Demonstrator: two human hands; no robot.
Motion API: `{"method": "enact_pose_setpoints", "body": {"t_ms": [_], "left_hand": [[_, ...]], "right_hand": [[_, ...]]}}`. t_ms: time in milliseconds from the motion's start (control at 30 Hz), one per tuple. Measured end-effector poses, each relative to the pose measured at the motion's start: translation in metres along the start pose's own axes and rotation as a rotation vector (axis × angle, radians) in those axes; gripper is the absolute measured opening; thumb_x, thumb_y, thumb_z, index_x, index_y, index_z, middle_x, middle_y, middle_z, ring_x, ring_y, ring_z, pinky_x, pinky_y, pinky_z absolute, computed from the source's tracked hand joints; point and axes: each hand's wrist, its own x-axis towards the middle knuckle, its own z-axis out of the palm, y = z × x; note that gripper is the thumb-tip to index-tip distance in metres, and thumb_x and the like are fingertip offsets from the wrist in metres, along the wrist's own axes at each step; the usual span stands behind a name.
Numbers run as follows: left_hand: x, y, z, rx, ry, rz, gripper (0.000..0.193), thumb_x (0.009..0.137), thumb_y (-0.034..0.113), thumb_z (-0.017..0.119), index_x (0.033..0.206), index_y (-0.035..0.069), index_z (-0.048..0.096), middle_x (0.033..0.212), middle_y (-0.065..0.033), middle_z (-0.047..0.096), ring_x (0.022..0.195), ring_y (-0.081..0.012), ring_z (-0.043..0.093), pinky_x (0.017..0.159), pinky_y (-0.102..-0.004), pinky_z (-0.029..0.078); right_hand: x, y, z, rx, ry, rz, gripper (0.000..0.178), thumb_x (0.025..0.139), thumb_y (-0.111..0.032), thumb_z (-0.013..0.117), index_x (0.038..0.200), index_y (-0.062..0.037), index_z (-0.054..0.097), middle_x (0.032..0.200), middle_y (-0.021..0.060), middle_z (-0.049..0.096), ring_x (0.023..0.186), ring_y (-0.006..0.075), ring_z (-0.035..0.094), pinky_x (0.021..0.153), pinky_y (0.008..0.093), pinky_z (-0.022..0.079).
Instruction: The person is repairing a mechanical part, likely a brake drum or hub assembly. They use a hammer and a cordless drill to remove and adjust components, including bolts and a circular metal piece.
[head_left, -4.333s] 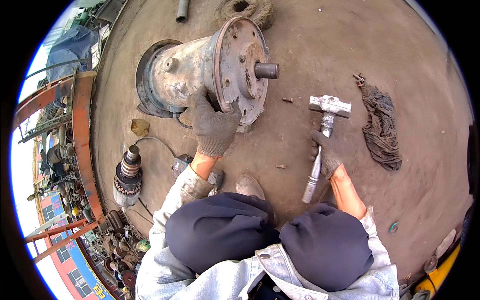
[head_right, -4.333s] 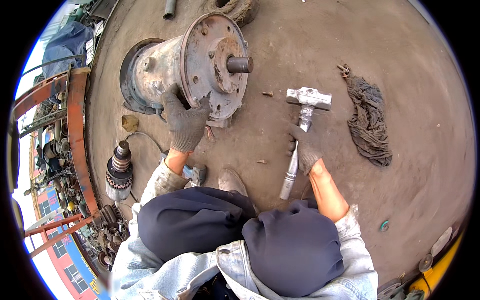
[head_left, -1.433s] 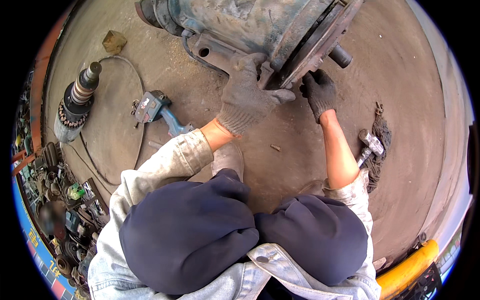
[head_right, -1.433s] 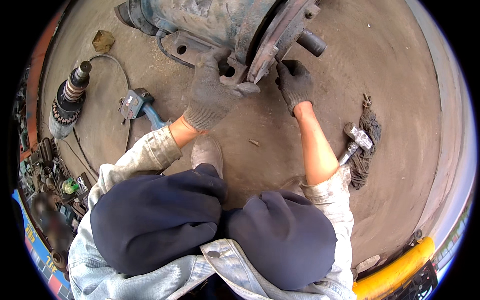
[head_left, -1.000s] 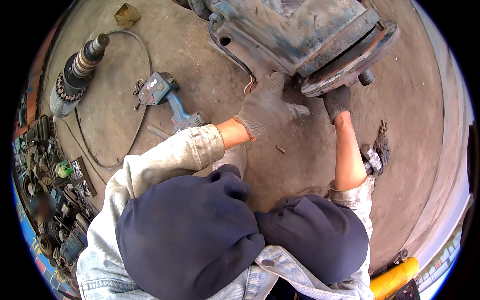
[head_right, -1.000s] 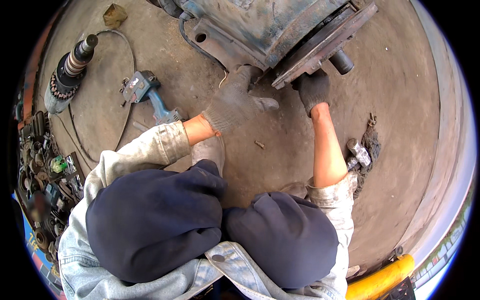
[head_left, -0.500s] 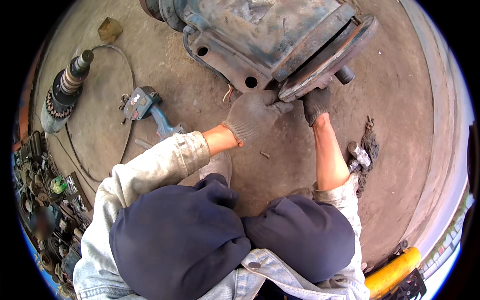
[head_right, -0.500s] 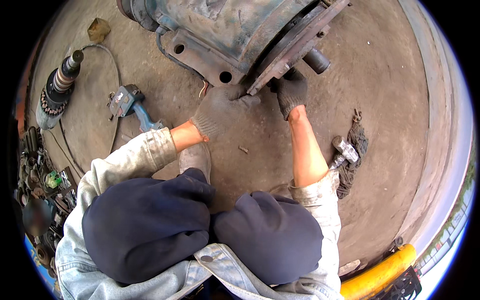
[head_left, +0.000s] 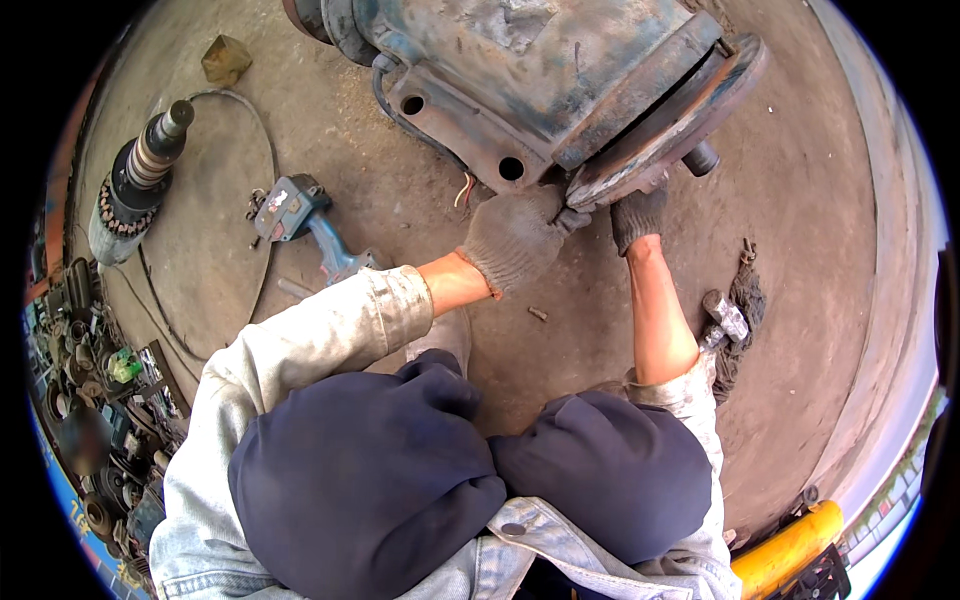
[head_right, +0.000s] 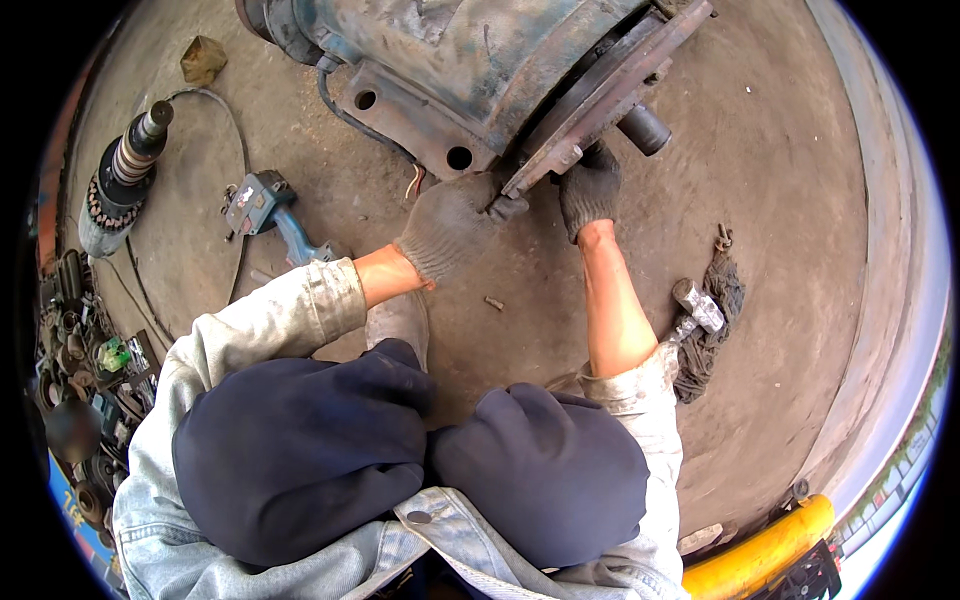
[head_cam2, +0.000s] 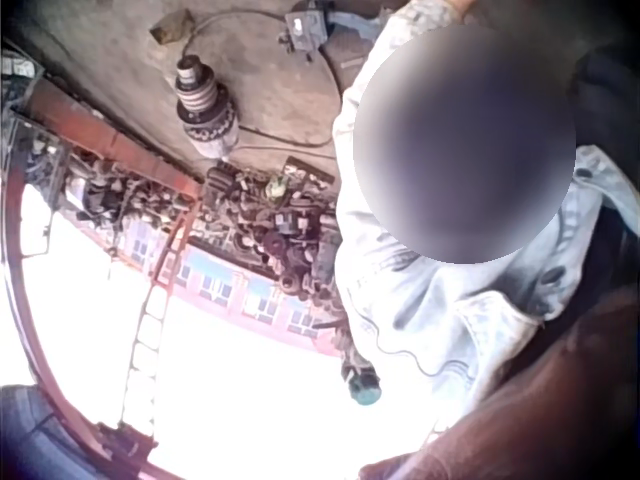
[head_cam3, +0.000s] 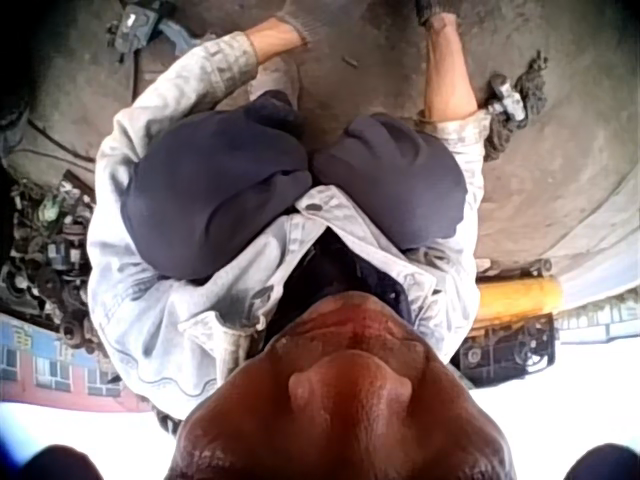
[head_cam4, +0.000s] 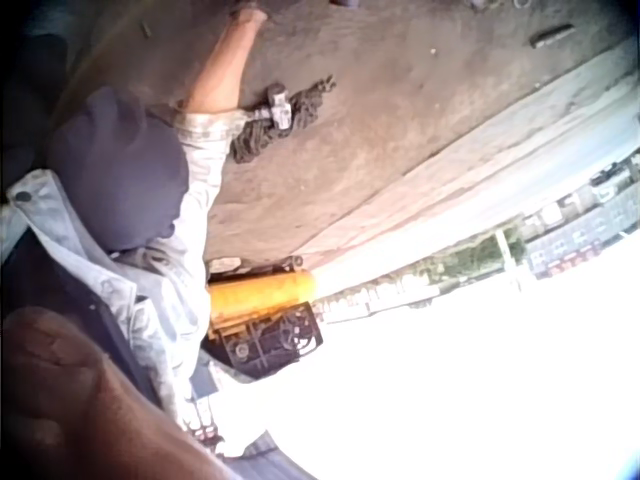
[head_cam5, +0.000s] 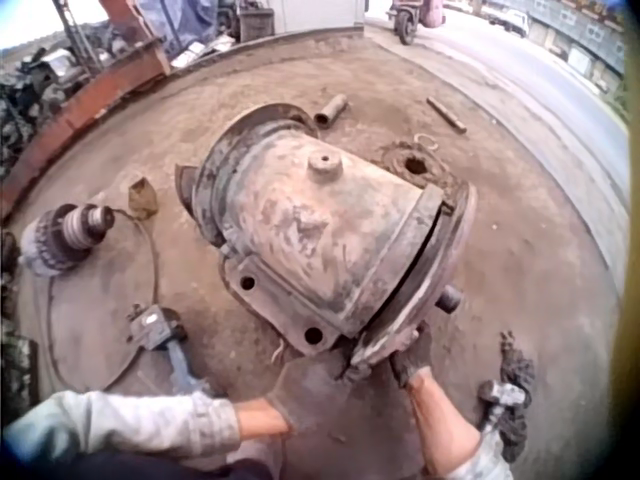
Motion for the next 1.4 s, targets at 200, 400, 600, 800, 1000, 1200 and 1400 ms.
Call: {"method": "enact_pose_setpoints", "body": {"t_ms": [200, 400, 600, 800, 1000, 1200, 1400], "left_hand": [[-0.002, 0.0, -0.006, 0.057, 0.041, 0.108, 0.038, 0.105, 0.045, 0.075, 0.112, 0.007, 0.08, 0.09, -0.0179, 0.075, 0.085, -0.0393, 0.074, 0.071, -0.0473, 0.057], [-0.001, 0.004, -0.005, -0.04, 0.047, 0.091, 0.037, 0.105, 0.042, 0.073, 0.092, 0.008, 0.076, 0.088, -0.0184, 0.074, 0.085, -0.0423, 0.073, 0.071, -0.0499, 0.057], [-0.002, 0.003, -0.009, -0.037, 0.037, 0.074, 0.039, 0.105, 0.043, 0.072, 0.092, 0.007, 0.076, 0.09, -0.0195, 0.075, 0.088, -0.0425, 0.074, 0.071, -0.0512, 0.057], [-0.002, 0.003, -0.001, -0.137, 0.097, 0.082, 0.037, 0.106, 0.042, 0.071, 0.096, 0.007, 0.077, 0.091, -0.0199, 0.075, 0.086, -0.0435, 0.074, 0.072, -0.0518, 0.057], [0.0, 0.009, -0.007, -0.018, 0.029, 0.024, 0.035, 0.102, 0.038, 0.078, 0.108, 0.004, 0.08, 0.094, -0.019, 0.076, 0.086, -0.0408, 0.074, 0.073, -0.0464, 0.057], [-0.001, 0.013, -0.017, -0.027, 0.002, -0.023, 0.036, 0.101, 0.042, 0.079, 0.106, 0.006, 0.081, 0.096, -0.0173, 0.076, 0.087, -0.0406, 0.074, 0.075, -0.0465, 0.058], [0.004, 0.018, -0.031, 0.044, 0.097, -0.035, 0.061, 0.087, 0.049, 0.091, 0.124, 0.004, 0.074, 0.11, -0.0186, 0.075, 0.096, -0.0403, 0.075, 0.083, -0.0462, 0.06]], "right_hand": [[-0.005, 0.002, -0.003, 0.277, -0.022, 0.29, 0.018, 0.108, -0.008, 0.065, 0.118, 0.0019, 0.075, 0.098, 0.0102, 0.077, 0.078, 0.0196, 0.07, 0.069, 0.0353, 0.056], [0.002, 0.027, -0.007, 0.444, -0.066, 0.257, 0.033, 0.113, -0.018, 0.061, 0.137, 0.0036, 0.068, 0.123, 0.015, 0.079, 0.106, 0.0256, 0.077, 0.087, 0.0436, 0.063], [0.007, 0.032, -0.015, 0.056, -0.129, 0.231, 0.024, 0.106, -0.01, 0.069, 0.126, 0.0039, 0.072, 0.111, 0.0126, 0.08, 0.09, 0.0216, 0.077, 0.073, 0.0394, 0.061], [0.005, 0.019, -0.011, 0.28, -0.056, 0.407, 0.017, 0.104, -0.009, 0.071, 0.117, 0.0024, 0.073, 0.09, 0.0079, 0.075, 0.075, 0.0161, 0.07, 0.06, 0.0336, 0.052], [0.011, 0.007, -0.007, 0.379, -0.067, 0.583, 0.017, 0.106, -0.005, 0.062, 0.12, -0.0036, 0.072, 0.089, 0.0056, 0.07, 0.065, 0.0148, 0.062, 0.053, 0.0314, 0.045], [0.002, 0.002, 0.013, 0.579, 0.046, 0.429, 0.026, 0.104, 0.001, 0.057, 0.125, -0.0029, 0.073, 0.089, 0.0064, 0.071, 0.063, 0.0146, 0.059, 0.054, 0.0311, 0.044], [-0.003, 0.006, -0.004, 0.324, -0.032, 0.29, 0.02, 0.106, -0.005, 0.064, 0.122, 0.002, 0.074, 0.094, 0.0096, 0.075, 0.07, 0.018, 0.066, 0.064, 0.0327, 0.053]]}}
